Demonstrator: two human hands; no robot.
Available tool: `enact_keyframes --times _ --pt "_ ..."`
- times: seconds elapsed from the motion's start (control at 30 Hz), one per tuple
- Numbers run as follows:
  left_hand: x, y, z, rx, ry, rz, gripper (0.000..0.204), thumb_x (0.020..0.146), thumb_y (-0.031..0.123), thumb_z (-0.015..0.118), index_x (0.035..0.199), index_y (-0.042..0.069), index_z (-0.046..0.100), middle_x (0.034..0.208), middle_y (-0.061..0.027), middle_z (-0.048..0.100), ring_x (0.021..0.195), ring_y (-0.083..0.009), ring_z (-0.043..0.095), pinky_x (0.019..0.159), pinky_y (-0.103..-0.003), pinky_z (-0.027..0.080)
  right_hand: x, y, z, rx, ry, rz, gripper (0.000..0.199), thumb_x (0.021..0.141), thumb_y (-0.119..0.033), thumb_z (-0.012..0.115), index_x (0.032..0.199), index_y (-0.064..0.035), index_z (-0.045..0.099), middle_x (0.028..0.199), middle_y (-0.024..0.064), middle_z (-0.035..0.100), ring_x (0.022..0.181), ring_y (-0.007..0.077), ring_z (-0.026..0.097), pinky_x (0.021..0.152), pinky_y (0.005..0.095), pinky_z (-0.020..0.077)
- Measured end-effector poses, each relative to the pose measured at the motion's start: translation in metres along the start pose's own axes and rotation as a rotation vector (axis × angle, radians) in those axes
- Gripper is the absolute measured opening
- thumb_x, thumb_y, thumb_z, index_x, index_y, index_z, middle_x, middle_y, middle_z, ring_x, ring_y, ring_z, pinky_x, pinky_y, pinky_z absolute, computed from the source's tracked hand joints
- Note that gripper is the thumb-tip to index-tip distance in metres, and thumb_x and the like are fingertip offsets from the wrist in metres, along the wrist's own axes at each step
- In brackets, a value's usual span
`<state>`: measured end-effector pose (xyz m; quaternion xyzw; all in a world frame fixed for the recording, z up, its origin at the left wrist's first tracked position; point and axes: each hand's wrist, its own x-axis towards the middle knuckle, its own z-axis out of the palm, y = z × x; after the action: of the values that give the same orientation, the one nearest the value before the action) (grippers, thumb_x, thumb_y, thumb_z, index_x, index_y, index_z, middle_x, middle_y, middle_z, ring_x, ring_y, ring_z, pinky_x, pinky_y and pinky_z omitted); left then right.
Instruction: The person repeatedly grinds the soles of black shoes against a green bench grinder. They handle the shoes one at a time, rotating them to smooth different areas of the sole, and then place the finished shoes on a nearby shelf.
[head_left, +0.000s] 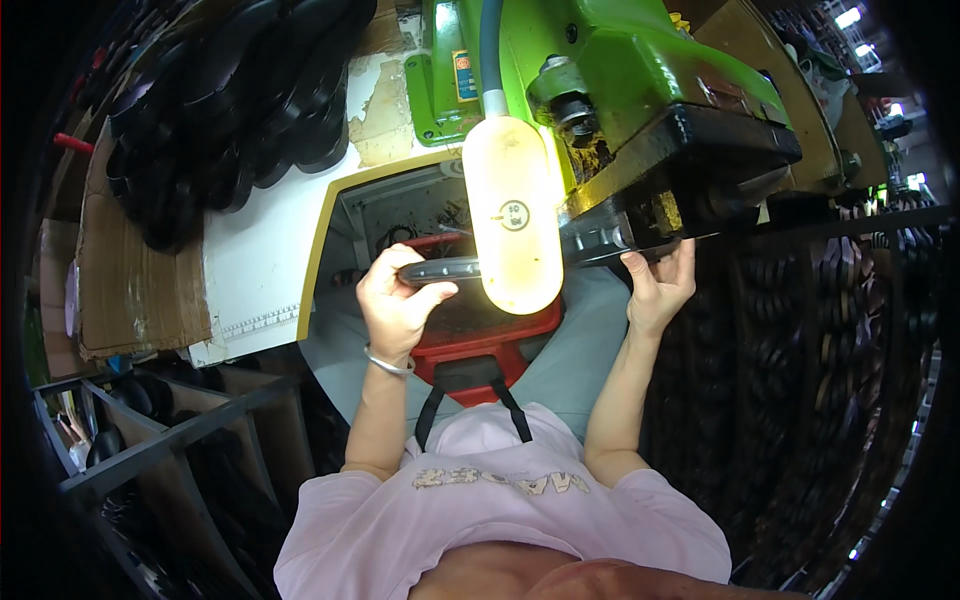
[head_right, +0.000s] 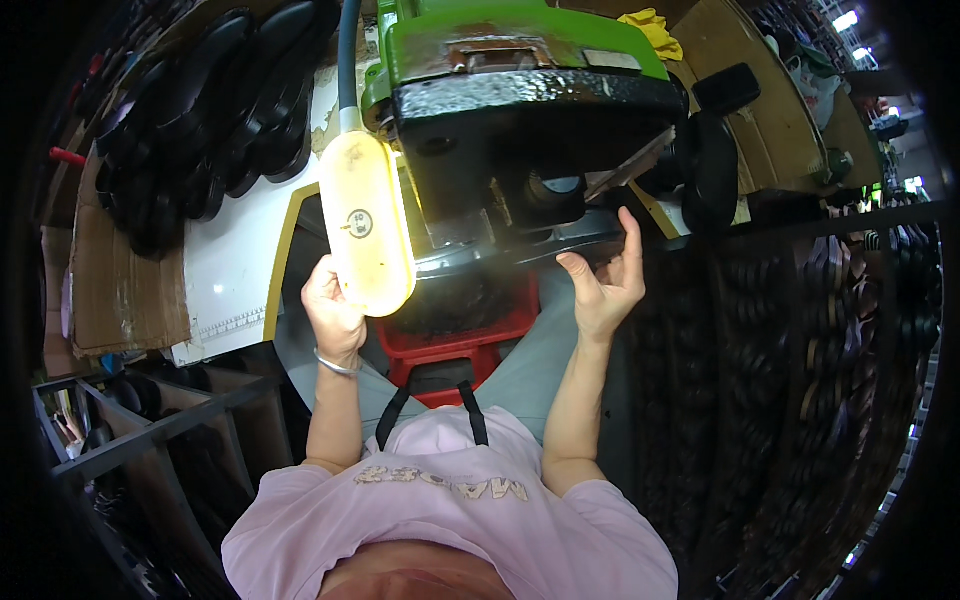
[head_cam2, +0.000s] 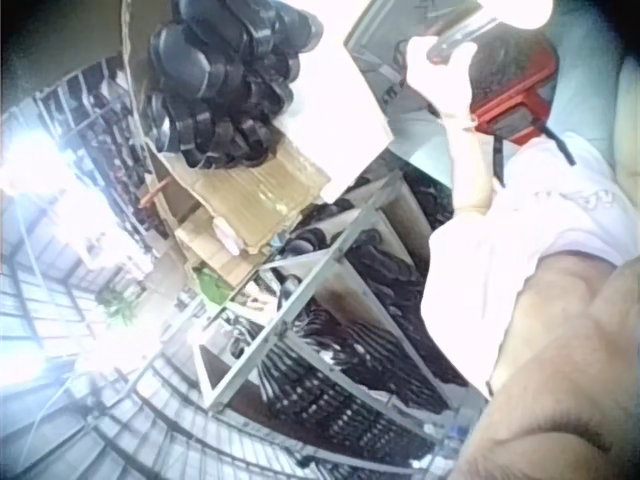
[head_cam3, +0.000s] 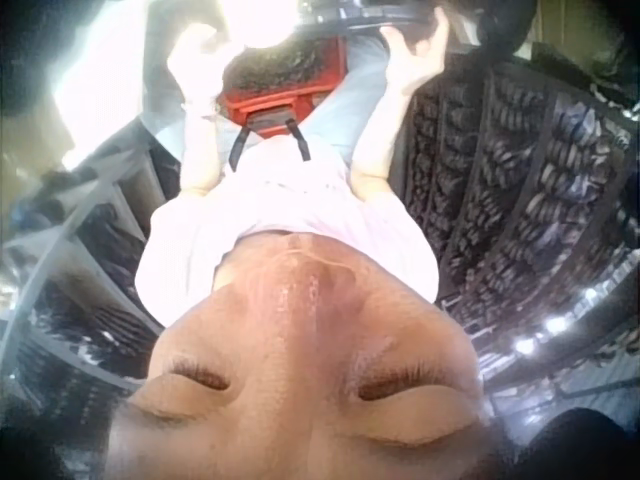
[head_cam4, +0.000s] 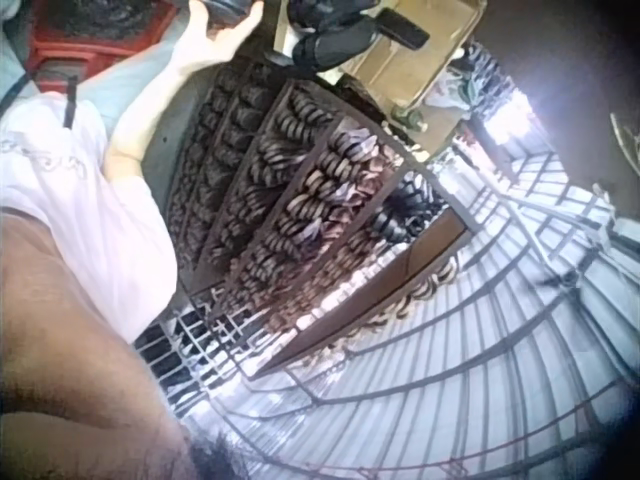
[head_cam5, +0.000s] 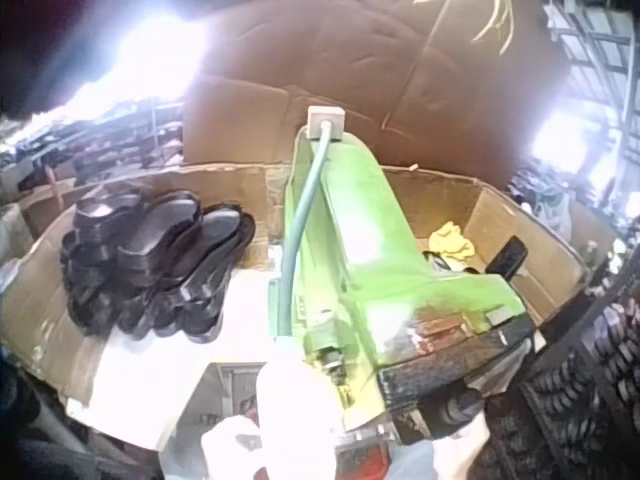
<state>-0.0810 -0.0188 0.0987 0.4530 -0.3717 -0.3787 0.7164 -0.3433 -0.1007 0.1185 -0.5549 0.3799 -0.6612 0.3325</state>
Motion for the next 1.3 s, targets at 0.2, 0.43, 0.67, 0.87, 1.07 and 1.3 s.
enact_keyframes --times 0.2,0.43,0.67,0.87,1.07,1.3 --pt "-0.009 -0.007 -0.045 -0.047 -0.027 0.010 0.031 0.068 -0.001 0.083 0.084 0.003 0.056 0.081 -0.0025 0.055 0.072 -0.0099 0.051 0.067 -0.022 0.043 -0.021 0.010 0.012 0.078 -0.049 -0.028 0.065 0.075 -0.002 0.080 0.132 0.0063 0.049 0.106 0.0135 0.066 0.092 0.0175 0.063 0.084 0.0298 0.0524" --pt "-0.019 -0.030 -0.102 -0.174 -0.054 -0.070 0.036 0.069 0.011 0.086 0.081 0.006 0.053 0.076 -0.0004 0.050 0.069 -0.0106 0.046 0.061 -0.022 0.037 -0.051 0.043 0.042 0.120 -0.103 -0.074 0.063 0.066 0.001 0.084 0.124 0.0027 0.058 0.119 0.0145 0.062 0.099 0.0196 0.061 0.083 0.0309 0.0523" --pt "-0.003 -0.055 -0.080 0.683 -0.382 -0.216 0.027 0.066 -0.007 0.077 0.086 -0.002 0.059 0.081 -0.0092 0.060 0.083 -0.0168 0.063 0.086 -0.031 0.051 -0.042 0.028 0.061 -0.016 -0.131 -0.181 0.061 0.059 -0.014 0.088 0.113 0.0029 0.065 0.113 0.0139 0.066 0.101 0.0257 0.063 0.087 0.0354 0.0503" --pt "-0.002 -0.039 0.048 0.551 -0.307 0.293 0.054 0.068 0.012 0.085 0.111 -0.001 0.056 0.102 -0.0113 0.063 0.093 -0.0202 0.063 0.086 -0.032 0.049 -0.042 0.045 0.049 -0.066 -0.143 -0.183 0.063 0.059 -0.018 0.088 0.113 0.0041 0.063 0.109 0.0152 0.067 0.098 0.0255 0.064 0.086 0.0356 0.0511" --pt "-0.025 -0.086 0.073 0.002 -0.082 0.035 0.045 0.071 0.016 0.086 0.101 0.002 0.056 0.098 -0.0037 0.061 0.090 -0.0129 0.059 0.083 -0.027 0.047 -0.063 0.129 0.024 0.270 -0.159 0.473 0.043 0.078 0.001 0.070 0.119 0.0051 0.058 0.111 0.0075 0.065 0.099 0.0179 0.062 0.088 0.0309 0.0497" --pt "-0.032 -0.081 0.091 -0.213 0.028 -0.081 0.058 0.069 0.024 0.089 0.109 0.002 0.053 0.096 -0.0035 0.061 0.088 -0.0125 0.058 0.083 -0.027 0.047 -0.074 0.161 -0.020 0.554 0.164 0.548 0.033 0.082 -0.004 0.070 0.112 -0.0023 0.058 0.102 0.0033 0.060 0.091 0.0119 0.057 0.084 0.0267 0.0475"
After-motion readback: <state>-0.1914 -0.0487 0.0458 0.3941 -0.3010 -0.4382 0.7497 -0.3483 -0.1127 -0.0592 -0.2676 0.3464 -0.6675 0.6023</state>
